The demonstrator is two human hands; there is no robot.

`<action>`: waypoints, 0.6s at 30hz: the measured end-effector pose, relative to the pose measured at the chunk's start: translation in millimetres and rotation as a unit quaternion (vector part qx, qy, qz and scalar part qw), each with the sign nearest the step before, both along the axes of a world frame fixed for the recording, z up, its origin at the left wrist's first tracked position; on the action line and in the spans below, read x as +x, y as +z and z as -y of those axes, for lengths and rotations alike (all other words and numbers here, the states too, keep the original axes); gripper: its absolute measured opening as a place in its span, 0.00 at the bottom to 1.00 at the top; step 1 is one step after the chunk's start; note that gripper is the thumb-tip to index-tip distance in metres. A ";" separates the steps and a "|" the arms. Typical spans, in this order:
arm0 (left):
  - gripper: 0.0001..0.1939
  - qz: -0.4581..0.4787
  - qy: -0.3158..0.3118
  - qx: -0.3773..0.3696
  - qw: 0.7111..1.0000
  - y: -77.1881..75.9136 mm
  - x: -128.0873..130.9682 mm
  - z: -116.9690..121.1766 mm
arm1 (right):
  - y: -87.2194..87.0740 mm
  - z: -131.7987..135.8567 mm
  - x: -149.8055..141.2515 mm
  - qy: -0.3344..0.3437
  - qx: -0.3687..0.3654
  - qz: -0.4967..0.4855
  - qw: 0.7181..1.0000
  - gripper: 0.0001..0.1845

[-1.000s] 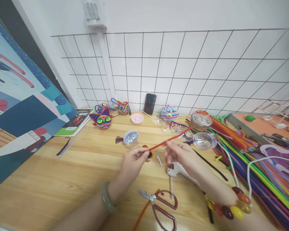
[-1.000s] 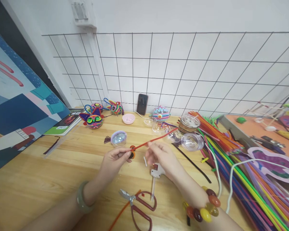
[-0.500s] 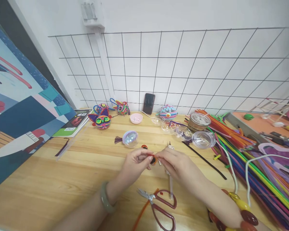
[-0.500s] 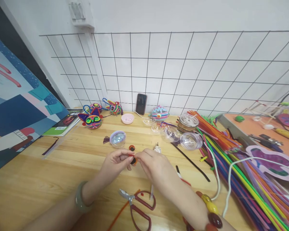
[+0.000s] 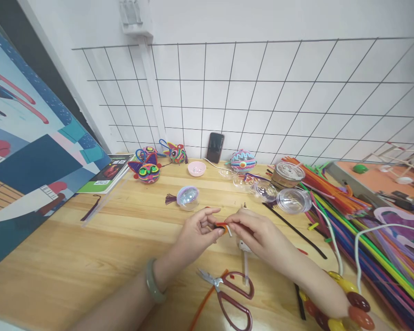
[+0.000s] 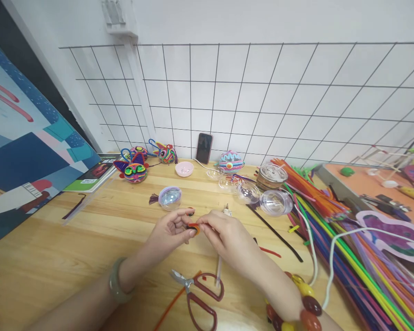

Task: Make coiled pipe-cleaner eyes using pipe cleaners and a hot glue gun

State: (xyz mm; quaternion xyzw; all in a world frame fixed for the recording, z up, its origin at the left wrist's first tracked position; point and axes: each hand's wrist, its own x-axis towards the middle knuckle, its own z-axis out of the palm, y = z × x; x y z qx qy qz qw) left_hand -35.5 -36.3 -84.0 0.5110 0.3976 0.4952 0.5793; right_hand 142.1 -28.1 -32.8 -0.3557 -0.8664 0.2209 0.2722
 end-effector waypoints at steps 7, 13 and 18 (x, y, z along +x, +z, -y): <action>0.17 0.019 0.005 -0.020 1.000 5.4 2.1 0.7 | -2.2 -0.1 -1.3 -0.019 -0.013 0.003 1.000 0.09; 0.12 0.004 -0.001 -0.001 1.000 8.3 2.3 2.2 | -2.3 -0.4 -1.5 -0.024 -0.012 0.009 1.000 0.08; 0.12 -0.008 -0.007 0.012 1.000 10.3 1.6 2.1 | -1.9 0.1 -1.5 -0.022 -0.004 0.013 1.000 0.09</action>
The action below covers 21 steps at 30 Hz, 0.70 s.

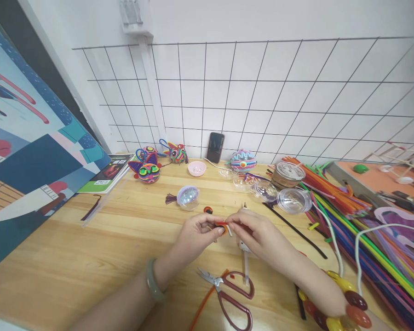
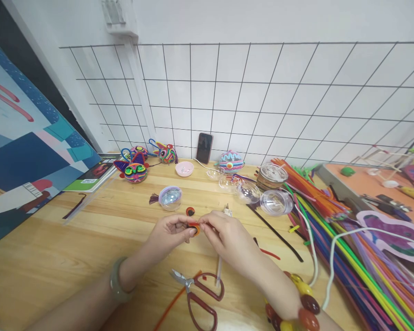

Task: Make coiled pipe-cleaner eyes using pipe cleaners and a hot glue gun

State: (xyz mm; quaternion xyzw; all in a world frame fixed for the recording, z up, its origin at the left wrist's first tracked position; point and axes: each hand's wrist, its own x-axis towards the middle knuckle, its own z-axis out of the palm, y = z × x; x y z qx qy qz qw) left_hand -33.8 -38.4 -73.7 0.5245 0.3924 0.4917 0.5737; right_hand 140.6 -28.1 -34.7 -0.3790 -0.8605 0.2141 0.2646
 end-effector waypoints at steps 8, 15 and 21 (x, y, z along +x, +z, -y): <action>0.13 0.029 0.009 -0.022 0.999 -2.4 1.7 -1.0 | -0.6 -0.3 0.4 -0.003 0.003 0.007 1.000 0.09; 0.13 0.019 0.006 -0.016 1.000 -5.4 0.3 -0.7 | -0.7 -0.4 0.7 -0.006 0.001 0.012 1.000 0.09; 0.13 0.024 0.006 -0.024 0.999 -0.7 2.3 -0.1 | -3.0 -1.0 0.2 -0.014 0.008 0.014 1.000 0.08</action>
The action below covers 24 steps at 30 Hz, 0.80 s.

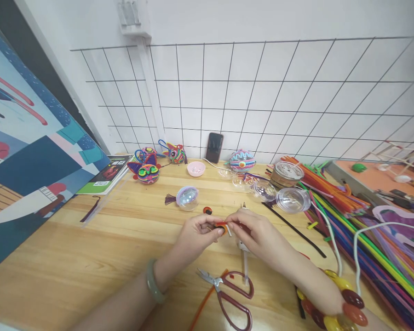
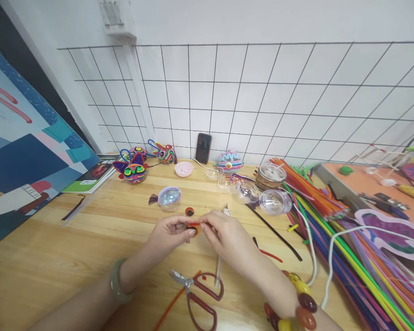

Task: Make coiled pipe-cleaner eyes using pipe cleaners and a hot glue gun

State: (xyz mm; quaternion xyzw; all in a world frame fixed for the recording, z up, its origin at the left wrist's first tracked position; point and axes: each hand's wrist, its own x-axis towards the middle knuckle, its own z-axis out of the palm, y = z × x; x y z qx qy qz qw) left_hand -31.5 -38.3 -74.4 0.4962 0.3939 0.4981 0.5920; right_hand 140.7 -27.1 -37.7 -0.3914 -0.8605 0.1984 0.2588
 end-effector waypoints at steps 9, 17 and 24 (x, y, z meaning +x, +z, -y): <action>0.14 -0.007 -0.005 0.004 1.000 -4.8 -1.0 -0.9 | 0.9 -1.1 0.2 -0.006 0.006 0.010 1.000 0.09; 0.14 0.004 0.006 -0.007 1.000 -8.5 0.0 -2.0 | -1.7 -0.9 0.3 -0.017 0.005 0.017 1.000 0.08; 0.12 0.014 0.000 -0.012 1.000 -7.3 0.2 -1.4 | -0.6 1.3 -0.1 -0.013 0.001 0.015 1.000 0.10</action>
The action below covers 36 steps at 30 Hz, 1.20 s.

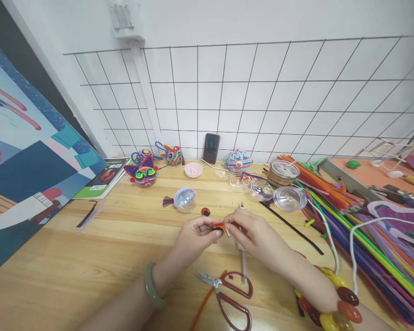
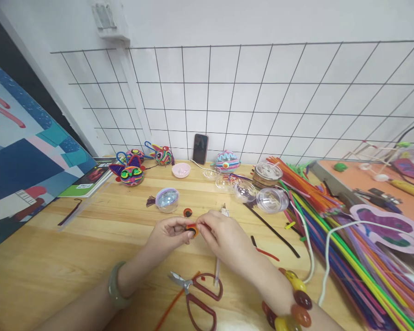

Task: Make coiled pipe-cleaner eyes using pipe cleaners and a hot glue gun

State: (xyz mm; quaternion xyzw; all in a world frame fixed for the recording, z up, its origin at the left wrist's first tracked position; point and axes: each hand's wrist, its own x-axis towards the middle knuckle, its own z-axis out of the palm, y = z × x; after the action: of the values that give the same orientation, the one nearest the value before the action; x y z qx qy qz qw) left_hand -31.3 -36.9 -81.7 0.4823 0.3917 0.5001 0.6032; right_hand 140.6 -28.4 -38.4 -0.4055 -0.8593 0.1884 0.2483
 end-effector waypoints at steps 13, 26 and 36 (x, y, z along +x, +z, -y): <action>0.12 -0.053 -0.006 0.011 0.999 3.5 -0.6 1.1 | 0.6 -0.7 0.5 -0.003 -0.002 0.007 1.000 0.09; 0.11 -0.038 0.039 -0.034 0.998 1.3 -1.6 -3.6 | 0.6 -1.3 -1.2 0.001 -0.018 0.017 1.000 0.10; 0.14 0.010 0.127 -0.013 0.992 6.7 -3.6 -4.7 | 4.6 1.9 -0.5 -0.036 -0.023 0.005 0.999 0.11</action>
State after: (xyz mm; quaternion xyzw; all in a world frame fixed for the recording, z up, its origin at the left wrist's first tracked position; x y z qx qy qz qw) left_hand -34.9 -32.2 -75.1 0.4157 0.4504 0.5726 0.5446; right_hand 140.1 -30.3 -33.7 -0.4425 -0.8408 0.1976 0.2413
